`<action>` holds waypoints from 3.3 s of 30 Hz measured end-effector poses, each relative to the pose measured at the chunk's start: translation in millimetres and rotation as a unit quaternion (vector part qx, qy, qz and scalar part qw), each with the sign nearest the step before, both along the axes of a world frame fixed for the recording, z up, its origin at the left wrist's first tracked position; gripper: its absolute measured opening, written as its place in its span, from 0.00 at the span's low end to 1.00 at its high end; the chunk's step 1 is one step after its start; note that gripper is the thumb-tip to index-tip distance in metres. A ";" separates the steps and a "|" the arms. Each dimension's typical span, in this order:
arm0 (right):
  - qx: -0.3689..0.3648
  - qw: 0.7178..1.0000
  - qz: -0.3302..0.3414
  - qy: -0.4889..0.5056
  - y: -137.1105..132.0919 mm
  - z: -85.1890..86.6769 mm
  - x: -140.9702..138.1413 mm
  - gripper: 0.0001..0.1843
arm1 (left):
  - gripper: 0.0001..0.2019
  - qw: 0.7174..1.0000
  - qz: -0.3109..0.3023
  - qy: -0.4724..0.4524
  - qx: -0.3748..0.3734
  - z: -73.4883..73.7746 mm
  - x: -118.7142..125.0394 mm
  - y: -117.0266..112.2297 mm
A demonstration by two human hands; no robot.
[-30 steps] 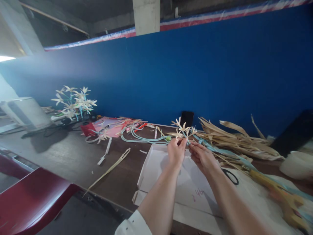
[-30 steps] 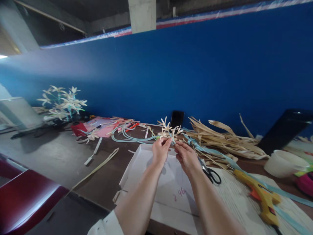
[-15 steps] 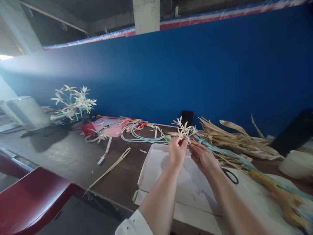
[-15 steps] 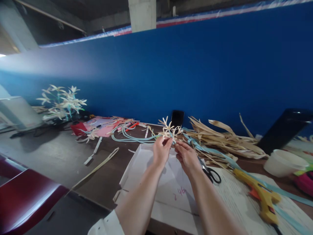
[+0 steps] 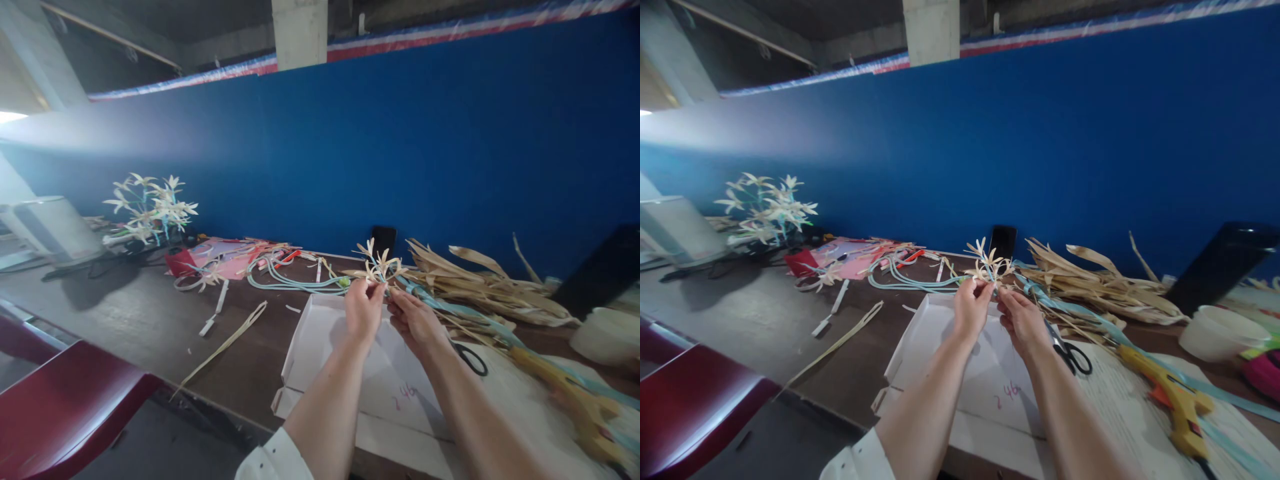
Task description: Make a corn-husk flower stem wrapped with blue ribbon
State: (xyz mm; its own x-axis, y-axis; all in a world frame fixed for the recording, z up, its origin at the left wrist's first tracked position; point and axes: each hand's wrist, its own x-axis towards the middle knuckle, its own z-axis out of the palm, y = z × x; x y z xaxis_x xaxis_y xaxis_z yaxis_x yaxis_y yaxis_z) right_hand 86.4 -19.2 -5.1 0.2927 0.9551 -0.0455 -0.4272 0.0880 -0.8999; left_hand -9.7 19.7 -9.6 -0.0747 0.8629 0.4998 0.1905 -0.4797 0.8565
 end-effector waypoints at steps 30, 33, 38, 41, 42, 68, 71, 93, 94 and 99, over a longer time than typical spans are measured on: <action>-0.001 0.999 -0.045 -0.026 0.4 1.1 3.2 0.17 | 0.07 0.997 -0.073 0.024 0.006 6.7 0.0 -4.4; -0.010 0.998 -0.050 -0.031 0.3 0.7 3.1 0.17 | 0.08 0.997 -0.071 0.022 0.000 7.2 -0.2 -4.4; -0.020 0.998 -0.059 -0.018 0.2 0.1 2.5 0.18 | 0.08 0.997 -0.065 0.032 -0.008 7.7 -0.6 -4.7; -0.023 0.997 -0.066 -0.025 -0.5 1.2 1.5 0.18 | 0.08 0.998 -0.056 0.034 -0.003 6.8 -0.5 -4.8; -0.024 0.997 -0.068 -0.029 -0.8 1.8 1.2 0.18 | 0.08 0.998 -0.055 0.035 -0.002 6.2 -0.3 -4.6; -0.016 0.995 -0.070 -0.069 -2.2 1.6 -0.2 0.17 | 0.10 0.993 -0.083 -0.059 -0.059 8.0 -1.3 -5.2; -0.007 0.995 -0.065 -0.072 -2.1 0.1 1.0 0.16 | 0.10 0.994 -0.074 -0.061 -0.057 7.1 -0.7 -4.8; 0.005 0.996 -0.067 -0.064 -3.0 2.8 -1.1 0.16 | 0.08 0.997 -0.062 -0.035 -0.003 7.5 -1.1 -4.4; 0.005 0.996 -0.069 -0.063 -1.6 1.4 -0.1 0.17 | 0.08 0.998 -0.063 -0.032 -0.002 7.6 -0.9 -4.4; 0.008 0.995 -0.075 -0.068 3.8 -5.5 5.0 0.18 | 0.07 0.998 -0.069 -0.011 -0.003 7.4 -0.6 -4.8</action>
